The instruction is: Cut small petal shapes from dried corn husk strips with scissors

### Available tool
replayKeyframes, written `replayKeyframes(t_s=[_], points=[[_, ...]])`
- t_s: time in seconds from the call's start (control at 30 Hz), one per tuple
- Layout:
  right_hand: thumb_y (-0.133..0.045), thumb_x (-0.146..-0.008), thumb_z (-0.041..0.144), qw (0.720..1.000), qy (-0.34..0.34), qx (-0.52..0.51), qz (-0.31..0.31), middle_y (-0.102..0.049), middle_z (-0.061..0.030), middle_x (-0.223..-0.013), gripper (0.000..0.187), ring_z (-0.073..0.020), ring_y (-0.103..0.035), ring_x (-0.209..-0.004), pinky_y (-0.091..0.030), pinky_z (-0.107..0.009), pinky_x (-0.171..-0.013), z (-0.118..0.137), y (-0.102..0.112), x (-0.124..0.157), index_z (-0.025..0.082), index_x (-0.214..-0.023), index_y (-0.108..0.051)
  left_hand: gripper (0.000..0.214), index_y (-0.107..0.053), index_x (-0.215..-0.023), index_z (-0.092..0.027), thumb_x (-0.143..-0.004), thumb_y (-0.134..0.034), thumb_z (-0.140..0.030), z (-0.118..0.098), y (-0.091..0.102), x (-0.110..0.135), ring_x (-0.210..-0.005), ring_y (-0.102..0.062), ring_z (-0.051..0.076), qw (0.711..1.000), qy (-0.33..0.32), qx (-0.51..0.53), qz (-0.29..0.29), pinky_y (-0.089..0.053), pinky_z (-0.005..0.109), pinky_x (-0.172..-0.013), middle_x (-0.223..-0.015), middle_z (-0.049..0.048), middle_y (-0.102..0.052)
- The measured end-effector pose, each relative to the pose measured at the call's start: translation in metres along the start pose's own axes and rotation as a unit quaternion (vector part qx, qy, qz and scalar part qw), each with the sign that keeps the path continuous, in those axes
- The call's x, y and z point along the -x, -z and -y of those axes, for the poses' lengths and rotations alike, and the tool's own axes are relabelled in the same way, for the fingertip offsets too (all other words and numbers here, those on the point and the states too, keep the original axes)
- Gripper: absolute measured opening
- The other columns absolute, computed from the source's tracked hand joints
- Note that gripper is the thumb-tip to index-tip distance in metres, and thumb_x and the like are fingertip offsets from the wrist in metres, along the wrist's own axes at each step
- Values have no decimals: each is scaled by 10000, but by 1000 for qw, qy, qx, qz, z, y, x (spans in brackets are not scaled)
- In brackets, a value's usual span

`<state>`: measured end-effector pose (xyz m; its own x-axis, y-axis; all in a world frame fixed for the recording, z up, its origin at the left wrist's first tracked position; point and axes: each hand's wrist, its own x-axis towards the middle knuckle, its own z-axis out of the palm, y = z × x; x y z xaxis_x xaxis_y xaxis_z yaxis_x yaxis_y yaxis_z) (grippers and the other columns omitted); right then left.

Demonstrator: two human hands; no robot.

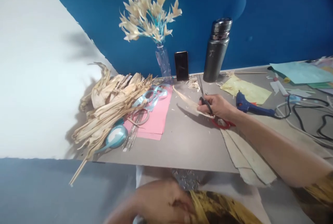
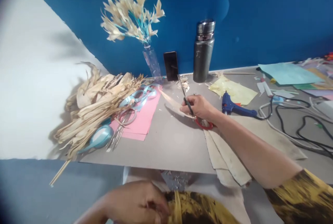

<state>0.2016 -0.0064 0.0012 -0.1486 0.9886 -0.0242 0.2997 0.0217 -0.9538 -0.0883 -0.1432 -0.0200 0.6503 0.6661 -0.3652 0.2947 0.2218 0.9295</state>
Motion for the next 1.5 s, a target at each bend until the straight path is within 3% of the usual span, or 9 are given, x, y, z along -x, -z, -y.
replayKeyframes(t_s=[0.03, 0.1, 0.17, 0.4, 0.73, 1.0, 1.3, 1.4, 1.5], points=[[-754, -673, 429, 1000, -6, -7, 11, -541, 41, -532, 281, -107, -461, -463, -333, -216, -424, 2, -1, 1, 176, -719, -640, 108, -781, -826, -288, -764, -762, -375, -22, 7, -3, -680, -717, 229, 998, 21, -29, 51, -560, 322, -637, -752, 18, -772], [-731, -688, 395, 999, -9, -19, 24, -536, 47, -533, 240, -103, -453, -462, -319, -209, -425, 5, -3, 3, 180, -736, -635, 246, -756, -925, -210, -899, -609, -405, -59, 21, -25, -778, -717, 218, 998, -10, -22, -56, -560, 325, -728, -852, 78, -771], [-710, -700, 351, 999, -11, -22, 30, -527, 53, -532, 195, -99, -441, -461, -310, -204, -423, 8, -7, 6, 182, -750, -627, 256, -719, -931, -173, -829, -704, -408, -83, 32, -62, -760, -696, 192, 975, -66, 29, -208, -543, 270, -652, -888, 96, -746], [-670, -729, 306, 999, -8, 22, 35, -493, 66, -546, 165, -102, -445, -481, -334, -198, -427, 3, -14, 4, 195, -686, -555, 119, -690, -696, -128, -730, -718, -239, -92, 41, -163, -491, -562, 126, 952, -136, 58, -267, -447, 239, -498, -570, 21, -639], [-637, -766, 358, 990, -36, 134, -18, -622, 11, -628, 158, -172, -564, -568, -392, -251, -524, 1, -5, -6, 205, -740, -604, 167, -679, -827, -151, -703, -705, -259, -83, 82, -167, -547, -627, 163, 916, -186, 88, -344, -485, 272, -599, -554, -10, -651], [-656, -809, 446, 885, -62, 459, -50, -764, -82, -800, 221, -312, -699, -753, -311, -291, -573, -3, 7, -10, 233, -757, -623, 158, -631, -823, -169, -679, -694, -190, -82, 90, -165, -602, -588, 143, 907, -198, 114, -354, -462, 270, -634, -624, -19, -642], [-680, -764, 322, 869, 4, 491, -64, -751, -96, -917, 117, -339, -692, -887, -364, -314, -621, -5, -2, -1, 243, -850, -666, 215, -587, -843, -198, -644, -653, -149, -88, 97, -155, -605, -485, 120, 871, -209, 406, -180, -428, 270, -612, -689, -35, -484], [-620, -816, 265, 846, -12, 530, -51, -765, -98, -791, 102, -329, -712, -784, -328, -315, -585, -1, -4, 3, 245, -730, -671, 153, -552, -804, -198, -676, -631, -166, -90, 87, -150, -569, -451, 109, 898, -201, 371, -122, -406, 260, -580, -670, -36, -451], [-578, -838, 196, 837, -9, 545, -39, -773, -99, -757, 157, -311, -723, -732, -310, -315, -569, 3, -9, 6, 236, -731, -685, 82, -574, -797, -197, -845, -512, -222, -81, 61, -150, -659, -539, 172, 950, -234, 147, -145, -462, 328, -650, -725, 30, -554]])
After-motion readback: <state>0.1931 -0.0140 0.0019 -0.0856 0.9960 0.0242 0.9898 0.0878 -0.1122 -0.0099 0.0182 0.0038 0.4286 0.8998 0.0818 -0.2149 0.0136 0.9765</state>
